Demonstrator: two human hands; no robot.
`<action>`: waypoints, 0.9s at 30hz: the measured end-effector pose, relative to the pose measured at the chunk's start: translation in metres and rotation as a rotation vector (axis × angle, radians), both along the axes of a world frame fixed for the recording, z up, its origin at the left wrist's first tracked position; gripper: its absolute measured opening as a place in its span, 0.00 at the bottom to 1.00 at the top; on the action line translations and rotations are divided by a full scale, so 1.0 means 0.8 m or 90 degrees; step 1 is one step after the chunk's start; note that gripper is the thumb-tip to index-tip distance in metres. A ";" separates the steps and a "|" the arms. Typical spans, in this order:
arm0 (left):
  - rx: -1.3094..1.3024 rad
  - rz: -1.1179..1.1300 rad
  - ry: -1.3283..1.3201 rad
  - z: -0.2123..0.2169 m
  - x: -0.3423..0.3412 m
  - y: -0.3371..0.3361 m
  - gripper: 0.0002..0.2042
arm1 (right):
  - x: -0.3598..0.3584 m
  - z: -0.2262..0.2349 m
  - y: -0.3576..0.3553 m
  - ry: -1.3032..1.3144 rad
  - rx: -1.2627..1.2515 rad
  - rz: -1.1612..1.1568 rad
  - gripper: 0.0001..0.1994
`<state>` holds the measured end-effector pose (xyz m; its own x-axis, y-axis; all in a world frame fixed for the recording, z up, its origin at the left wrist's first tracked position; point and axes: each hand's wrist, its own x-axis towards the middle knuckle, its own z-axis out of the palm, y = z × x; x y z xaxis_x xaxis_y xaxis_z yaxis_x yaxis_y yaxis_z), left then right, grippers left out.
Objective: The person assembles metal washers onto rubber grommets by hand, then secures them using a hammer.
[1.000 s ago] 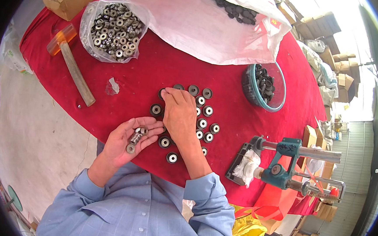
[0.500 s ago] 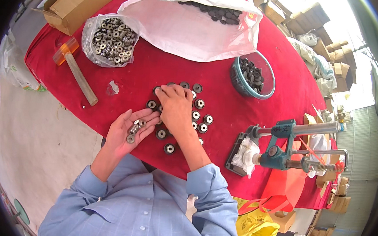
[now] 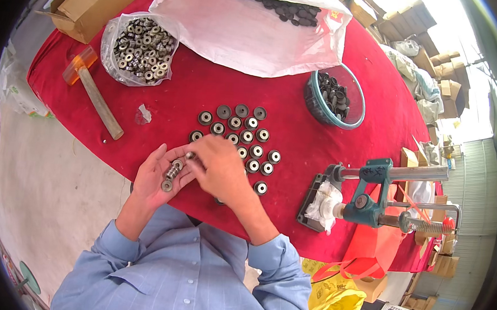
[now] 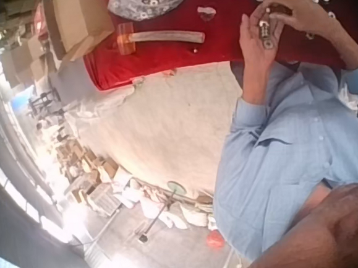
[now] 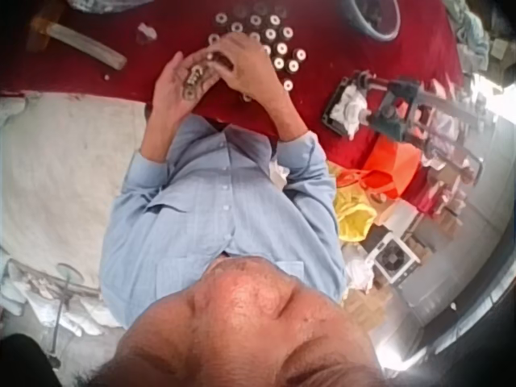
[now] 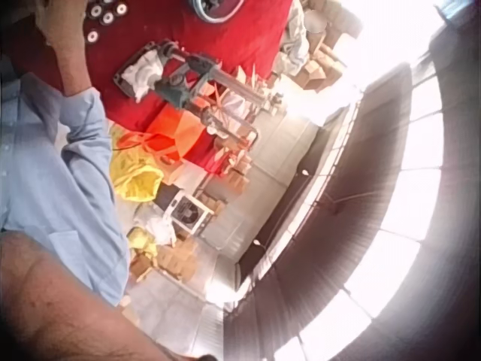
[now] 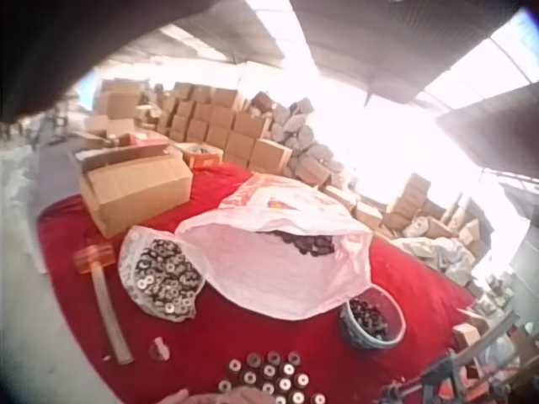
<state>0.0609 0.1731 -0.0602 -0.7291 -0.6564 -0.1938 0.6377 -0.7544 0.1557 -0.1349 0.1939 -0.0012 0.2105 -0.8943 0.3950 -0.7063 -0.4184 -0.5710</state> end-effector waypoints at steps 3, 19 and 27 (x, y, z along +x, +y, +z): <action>0.025 -0.005 -0.010 0.010 0.000 0.000 0.32 | -0.023 0.007 -0.030 -0.083 0.034 -0.119 0.07; 0.014 -0.018 -0.013 0.009 0.001 0.001 0.31 | -0.056 -0.034 -0.073 0.177 -0.069 -0.180 0.08; 0.011 -0.005 -0.015 0.007 -0.002 0.001 0.30 | -0.047 -0.037 -0.048 0.239 -0.115 -0.211 0.15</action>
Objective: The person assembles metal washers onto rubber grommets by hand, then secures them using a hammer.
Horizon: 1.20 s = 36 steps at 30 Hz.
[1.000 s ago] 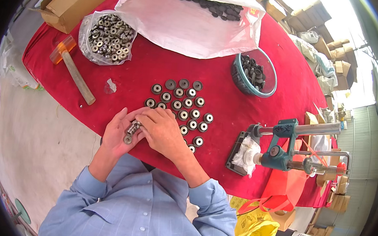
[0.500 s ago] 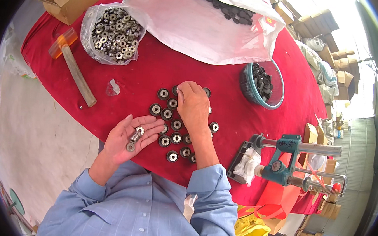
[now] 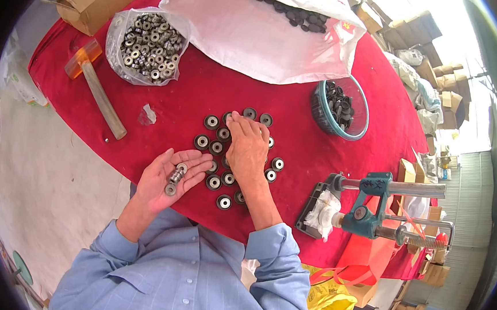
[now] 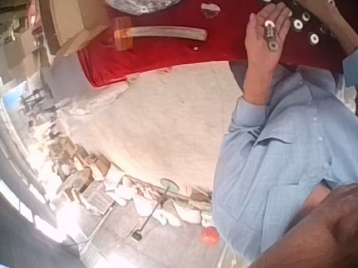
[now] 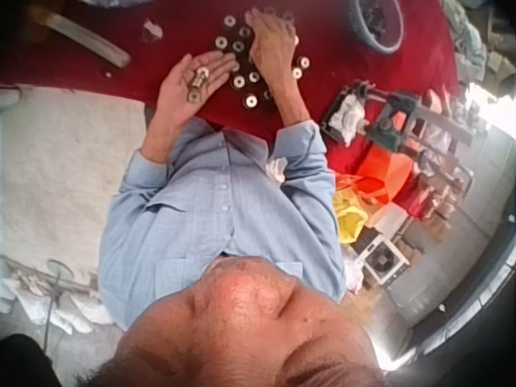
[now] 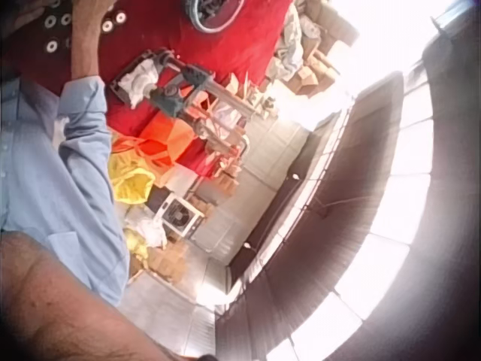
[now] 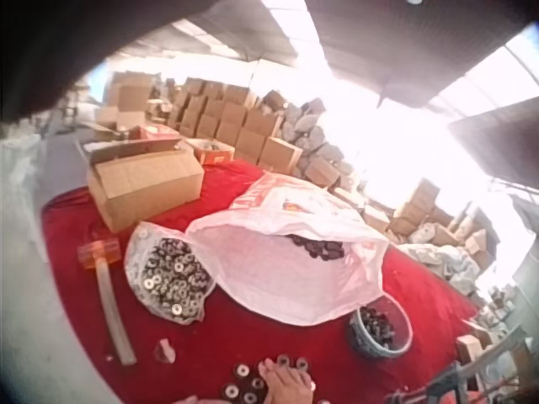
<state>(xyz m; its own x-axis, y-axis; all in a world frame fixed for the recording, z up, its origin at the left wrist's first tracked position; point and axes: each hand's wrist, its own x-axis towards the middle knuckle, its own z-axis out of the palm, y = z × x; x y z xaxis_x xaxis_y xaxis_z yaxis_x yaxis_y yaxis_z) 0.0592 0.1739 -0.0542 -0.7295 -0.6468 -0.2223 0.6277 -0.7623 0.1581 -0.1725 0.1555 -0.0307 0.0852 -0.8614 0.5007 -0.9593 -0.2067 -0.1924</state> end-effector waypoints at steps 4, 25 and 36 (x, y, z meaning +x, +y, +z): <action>0.007 0.009 -0.009 0.003 -0.001 0.002 0.29 | 0.006 -0.004 0.007 0.024 -0.006 -0.016 0.19; -0.010 0.010 -0.068 0.012 -0.003 0.000 0.33 | 0.069 0.020 0.076 -0.192 0.161 0.247 0.15; 0.000 0.001 0.016 0.004 -0.001 -0.001 0.33 | -0.008 0.050 0.010 -0.222 0.010 0.040 0.09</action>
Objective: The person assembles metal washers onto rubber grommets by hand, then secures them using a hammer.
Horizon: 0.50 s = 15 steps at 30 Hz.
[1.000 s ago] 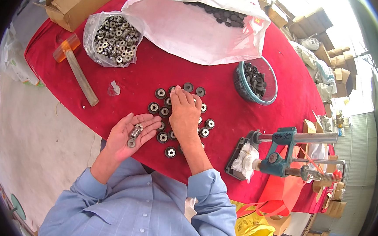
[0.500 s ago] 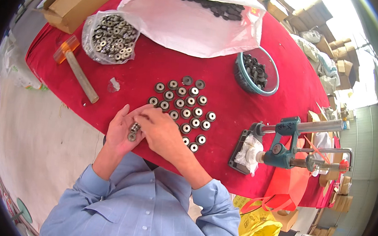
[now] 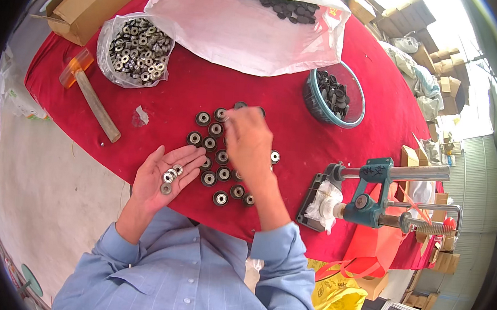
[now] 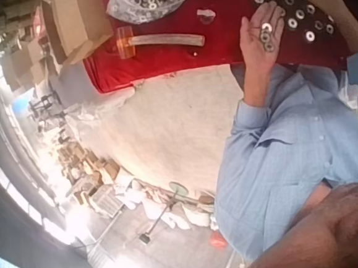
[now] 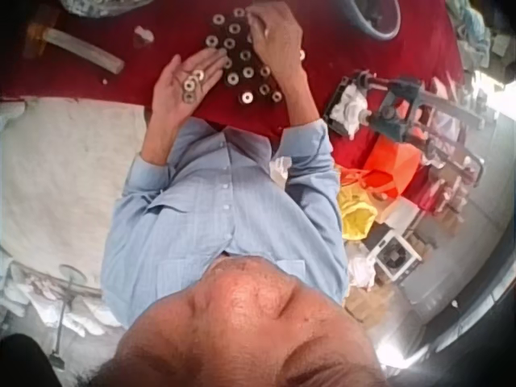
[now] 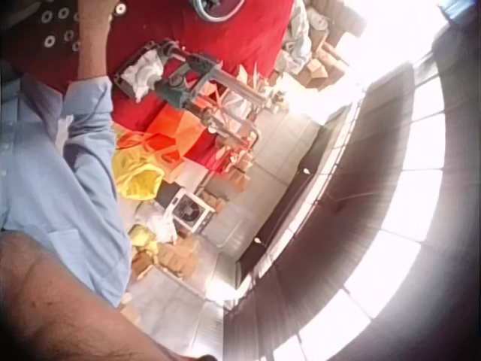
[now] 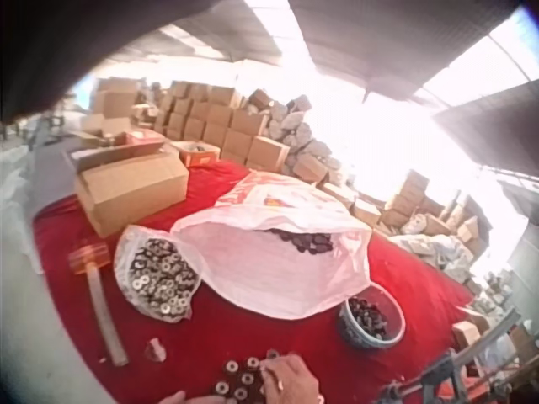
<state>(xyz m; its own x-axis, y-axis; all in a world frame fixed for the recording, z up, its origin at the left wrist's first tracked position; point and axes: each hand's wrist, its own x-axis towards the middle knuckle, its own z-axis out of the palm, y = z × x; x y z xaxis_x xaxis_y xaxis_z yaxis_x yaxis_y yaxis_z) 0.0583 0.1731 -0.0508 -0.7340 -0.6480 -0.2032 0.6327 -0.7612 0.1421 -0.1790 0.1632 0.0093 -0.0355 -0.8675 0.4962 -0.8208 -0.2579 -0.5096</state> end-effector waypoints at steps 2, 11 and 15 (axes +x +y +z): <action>-0.008 0.000 -0.007 -0.001 -0.001 -0.001 0.33 | -0.026 -0.016 -0.023 -0.033 -0.006 -0.043 0.10; 0.004 0.000 0.042 -0.006 0.000 0.002 0.33 | -0.042 -0.052 -0.038 0.128 -0.009 -0.072 0.08; -0.006 0.002 0.014 -0.002 0.000 0.002 0.32 | -0.039 -0.057 -0.031 0.121 -0.004 -0.067 0.12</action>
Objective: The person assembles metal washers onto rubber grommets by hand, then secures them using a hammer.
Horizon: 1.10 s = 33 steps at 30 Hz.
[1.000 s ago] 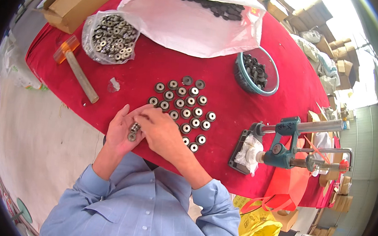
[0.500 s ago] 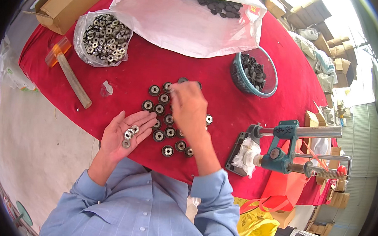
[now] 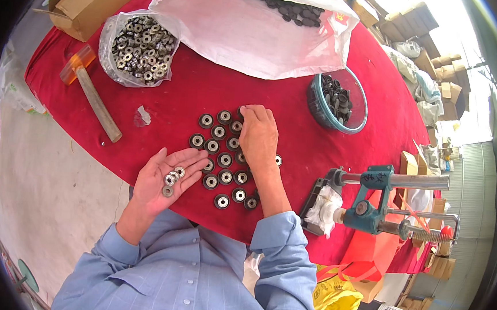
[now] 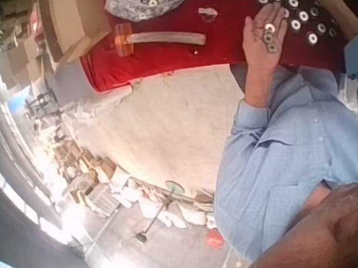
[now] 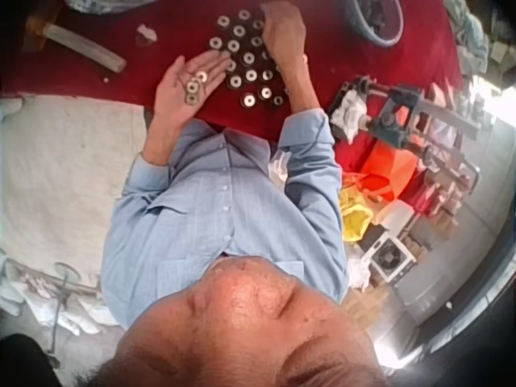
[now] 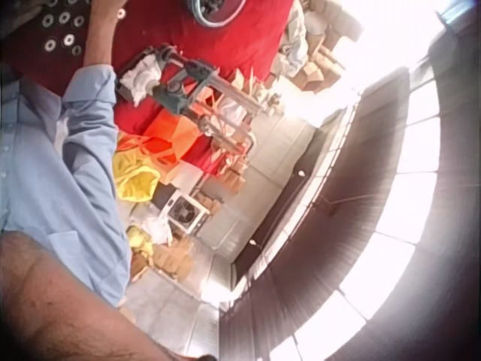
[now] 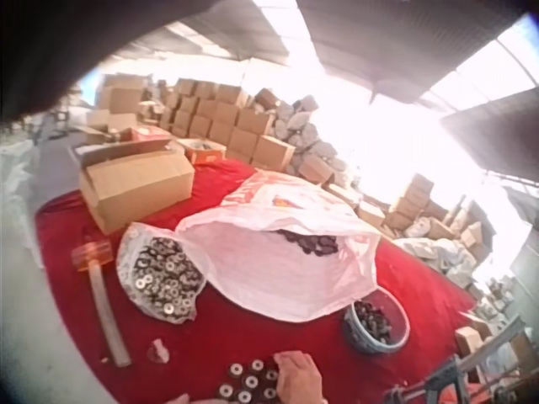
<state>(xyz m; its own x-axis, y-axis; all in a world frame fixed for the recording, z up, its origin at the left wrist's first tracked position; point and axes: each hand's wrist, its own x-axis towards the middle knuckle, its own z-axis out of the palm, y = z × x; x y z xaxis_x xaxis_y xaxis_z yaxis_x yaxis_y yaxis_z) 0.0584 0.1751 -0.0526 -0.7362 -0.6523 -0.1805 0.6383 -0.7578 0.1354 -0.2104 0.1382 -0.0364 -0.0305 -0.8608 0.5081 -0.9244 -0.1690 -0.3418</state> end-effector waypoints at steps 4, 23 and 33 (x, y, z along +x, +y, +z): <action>0.003 0.003 -0.002 0.000 0.001 -0.003 0.32 | 0.007 -0.002 0.013 0.077 -0.038 -0.034 0.15; 0.008 0.066 -0.057 0.004 -0.012 0.003 0.32 | 0.115 0.048 0.130 -0.257 0.172 0.157 0.12; -0.033 0.158 -0.247 -0.014 -0.024 0.006 0.22 | 0.169 0.012 0.161 -0.232 0.031 0.122 0.11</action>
<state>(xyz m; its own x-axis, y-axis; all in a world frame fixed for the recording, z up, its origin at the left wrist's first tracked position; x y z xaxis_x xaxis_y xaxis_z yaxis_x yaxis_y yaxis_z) 0.0395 0.1798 -0.0635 -0.4408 -0.8161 -0.3739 0.6945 -0.5739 0.4339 -0.0751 0.2670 -0.0268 -0.0381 -0.8912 0.4521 -0.6953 -0.3013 -0.6525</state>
